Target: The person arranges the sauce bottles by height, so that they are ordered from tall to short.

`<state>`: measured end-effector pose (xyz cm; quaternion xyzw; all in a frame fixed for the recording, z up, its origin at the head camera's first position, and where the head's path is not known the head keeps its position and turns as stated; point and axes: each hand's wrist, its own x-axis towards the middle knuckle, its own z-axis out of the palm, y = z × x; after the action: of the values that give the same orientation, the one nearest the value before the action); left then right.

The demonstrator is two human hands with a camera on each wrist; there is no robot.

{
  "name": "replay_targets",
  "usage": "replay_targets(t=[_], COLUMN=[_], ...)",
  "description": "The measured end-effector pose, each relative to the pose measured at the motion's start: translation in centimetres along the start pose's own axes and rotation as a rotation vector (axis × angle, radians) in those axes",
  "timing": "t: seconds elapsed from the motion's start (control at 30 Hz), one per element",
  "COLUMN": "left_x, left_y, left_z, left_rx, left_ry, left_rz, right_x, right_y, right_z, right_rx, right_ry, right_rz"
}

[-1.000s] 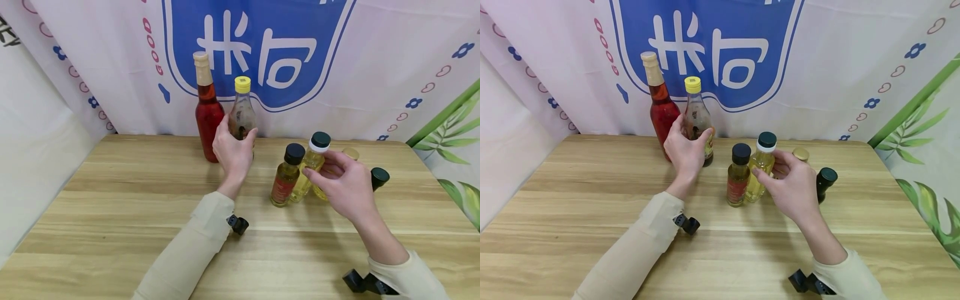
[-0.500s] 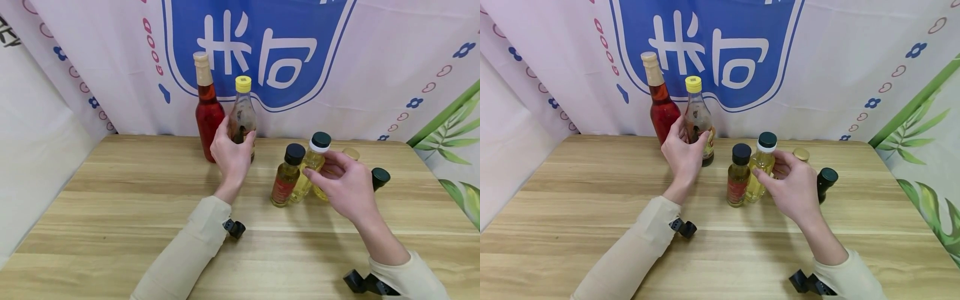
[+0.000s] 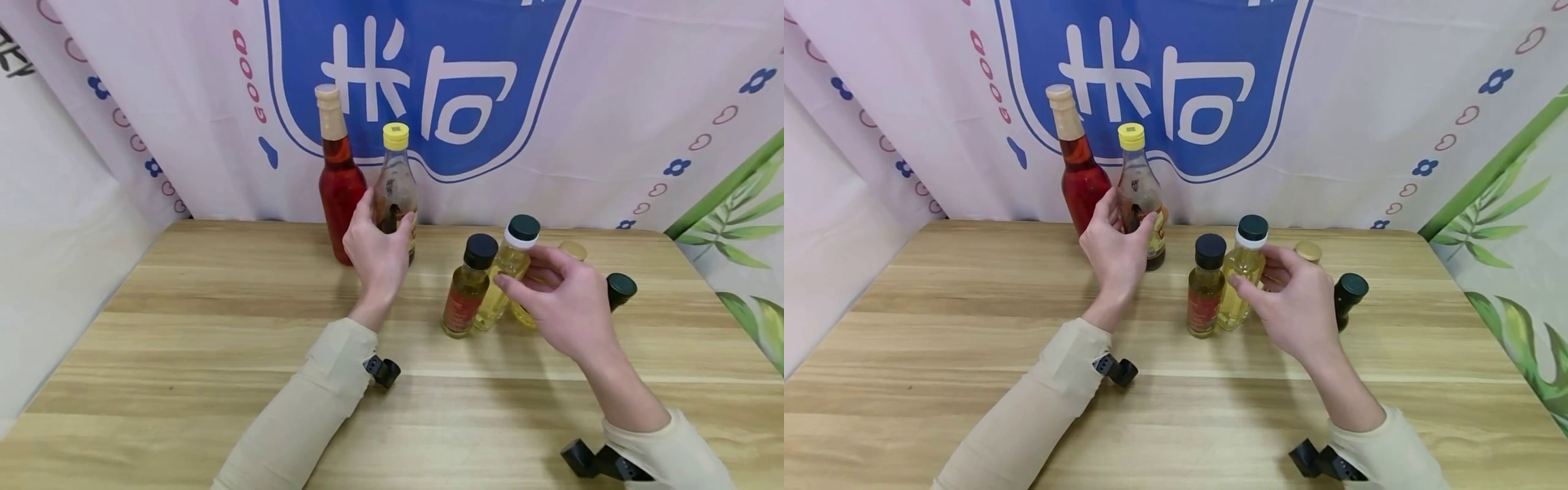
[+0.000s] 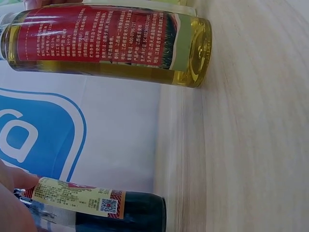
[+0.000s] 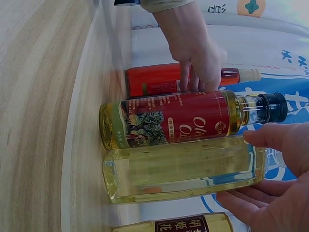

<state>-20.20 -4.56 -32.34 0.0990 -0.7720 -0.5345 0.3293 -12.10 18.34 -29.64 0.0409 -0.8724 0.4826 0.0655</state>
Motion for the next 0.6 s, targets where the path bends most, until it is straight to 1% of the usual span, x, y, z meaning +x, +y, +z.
replay_targets(t=[0.27, 0.6], left_x=[-0.1, -0.16], left_y=[0.0, 0.01], left_z=[0.02, -0.06], left_rx=[-0.006, -0.04], left_ry=[0.01, 0.008], left_rz=[-0.004, -0.007], right_x=[0.03, -0.01], right_y=[0.04, -0.03], right_z=[-0.16, -0.31], right_rx=[-0.006, -0.028], right_ry=[-0.005, -0.006], right_rz=[0.001, 0.006])
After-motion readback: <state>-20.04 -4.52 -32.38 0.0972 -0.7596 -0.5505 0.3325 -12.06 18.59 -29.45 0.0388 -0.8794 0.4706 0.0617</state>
